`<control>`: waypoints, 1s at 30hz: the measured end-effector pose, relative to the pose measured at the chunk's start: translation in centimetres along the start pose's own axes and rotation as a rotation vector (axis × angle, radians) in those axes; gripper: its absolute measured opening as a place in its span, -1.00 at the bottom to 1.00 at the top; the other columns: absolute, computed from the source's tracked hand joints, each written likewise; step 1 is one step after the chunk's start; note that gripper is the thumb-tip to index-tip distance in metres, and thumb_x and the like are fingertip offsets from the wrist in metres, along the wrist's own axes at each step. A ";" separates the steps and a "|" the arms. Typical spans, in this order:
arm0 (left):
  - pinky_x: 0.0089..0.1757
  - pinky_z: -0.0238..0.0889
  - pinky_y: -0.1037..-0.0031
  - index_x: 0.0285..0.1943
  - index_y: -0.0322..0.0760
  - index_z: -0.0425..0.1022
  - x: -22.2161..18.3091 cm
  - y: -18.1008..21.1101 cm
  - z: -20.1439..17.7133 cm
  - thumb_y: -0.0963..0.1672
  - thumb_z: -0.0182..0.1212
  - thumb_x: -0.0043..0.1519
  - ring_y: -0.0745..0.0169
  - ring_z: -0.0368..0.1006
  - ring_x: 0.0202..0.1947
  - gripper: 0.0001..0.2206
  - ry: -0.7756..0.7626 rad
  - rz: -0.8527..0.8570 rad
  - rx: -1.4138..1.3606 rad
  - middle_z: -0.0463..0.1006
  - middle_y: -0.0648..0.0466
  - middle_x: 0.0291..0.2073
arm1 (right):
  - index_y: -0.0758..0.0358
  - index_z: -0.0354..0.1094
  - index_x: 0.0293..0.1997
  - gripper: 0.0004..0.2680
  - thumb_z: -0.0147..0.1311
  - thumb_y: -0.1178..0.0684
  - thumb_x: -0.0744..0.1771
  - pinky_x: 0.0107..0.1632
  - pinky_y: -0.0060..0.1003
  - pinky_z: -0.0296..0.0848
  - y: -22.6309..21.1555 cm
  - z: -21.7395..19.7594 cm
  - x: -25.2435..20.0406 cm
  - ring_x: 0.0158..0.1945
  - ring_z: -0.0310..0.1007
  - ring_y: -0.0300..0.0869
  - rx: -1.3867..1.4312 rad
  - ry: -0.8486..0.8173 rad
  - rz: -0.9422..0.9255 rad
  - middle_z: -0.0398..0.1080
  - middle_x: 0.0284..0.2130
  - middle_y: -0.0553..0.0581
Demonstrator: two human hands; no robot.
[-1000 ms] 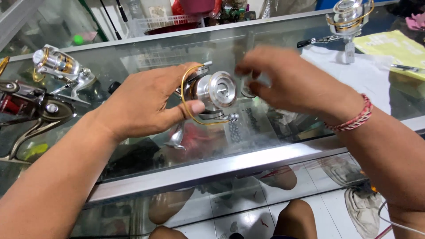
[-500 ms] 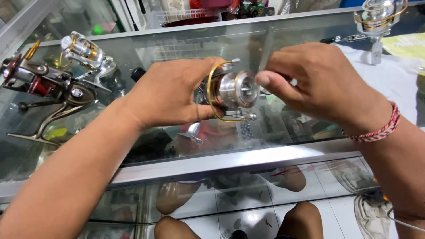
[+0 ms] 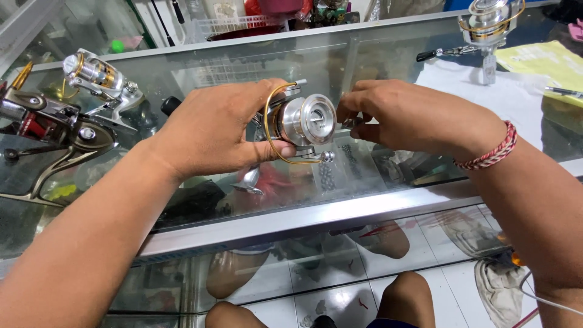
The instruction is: Disassembling and reassembling a spinning fishing reel on a glass counter to perform maintenance or repair.
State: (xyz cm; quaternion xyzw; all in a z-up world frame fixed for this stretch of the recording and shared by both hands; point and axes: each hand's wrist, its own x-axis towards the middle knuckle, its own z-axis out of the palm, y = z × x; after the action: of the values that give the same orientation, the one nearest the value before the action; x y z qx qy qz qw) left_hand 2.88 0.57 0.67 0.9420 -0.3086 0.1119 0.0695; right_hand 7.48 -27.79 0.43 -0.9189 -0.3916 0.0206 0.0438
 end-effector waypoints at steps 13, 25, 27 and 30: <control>-0.36 0.27 -0.01 0.28 -0.04 0.31 0.0 0.2 0.2 0.23 0.22 0.15 -0.14 0.50 -0.13 -0.37 0.021 0.012 0.027 0.62 0.14 -0.10 | 0.31 0.33 -0.12 -0.83 0.26 0.09 0.37 -0.21 -0.34 0.31 -1.1 -1.5 -1.8 -0.23 0.30 -0.16 0.277 0.519 -0.386 0.34 -0.21 0.15; -0.40 0.28 -0.02 0.26 -0.01 0.31 -0.1 0.6 0.1 0.22 0.27 0.15 -0.12 0.51 -0.16 -0.40 0.024 0.031 0.056 0.62 0.15 -0.14 | 0.31 0.37 -0.05 -0.82 0.30 0.27 0.32 0.09 -0.14 0.50 -2.1 -0.1 -2.1 0.04 0.49 0.03 0.108 0.573 -0.573 0.39 -0.02 0.28; -0.39 0.30 -0.05 0.25 0.01 0.29 0.0 0.5 -0.2 0.22 0.25 0.16 -0.11 0.51 -0.15 -0.41 -0.007 0.020 0.075 0.62 0.13 -0.15 | 0.32 0.35 -0.05 -0.76 0.37 0.26 0.28 0.04 -0.18 0.57 -1.9 -0.2 -1.9 0.04 0.51 0.03 0.054 0.581 -0.604 0.37 -0.02 0.29; -0.38 0.31 -0.04 0.25 0.02 0.29 0.0 0.5 -0.1 0.27 0.20 0.15 -0.10 0.51 -0.15 -0.38 0.002 0.017 0.082 0.61 0.15 -0.17 | 0.34 0.35 -0.03 -0.83 0.25 0.21 0.35 0.04 -0.19 0.53 -2.1 -0.3 -2.1 -0.02 0.50 0.01 0.042 0.587 -0.608 0.36 -0.03 0.29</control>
State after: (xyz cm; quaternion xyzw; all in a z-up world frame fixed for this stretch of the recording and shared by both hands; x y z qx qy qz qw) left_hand 2.60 0.20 0.82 0.9413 -0.3118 0.1258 0.0303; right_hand 4.47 -27.88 0.90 -0.7273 -0.6151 -0.2481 0.1764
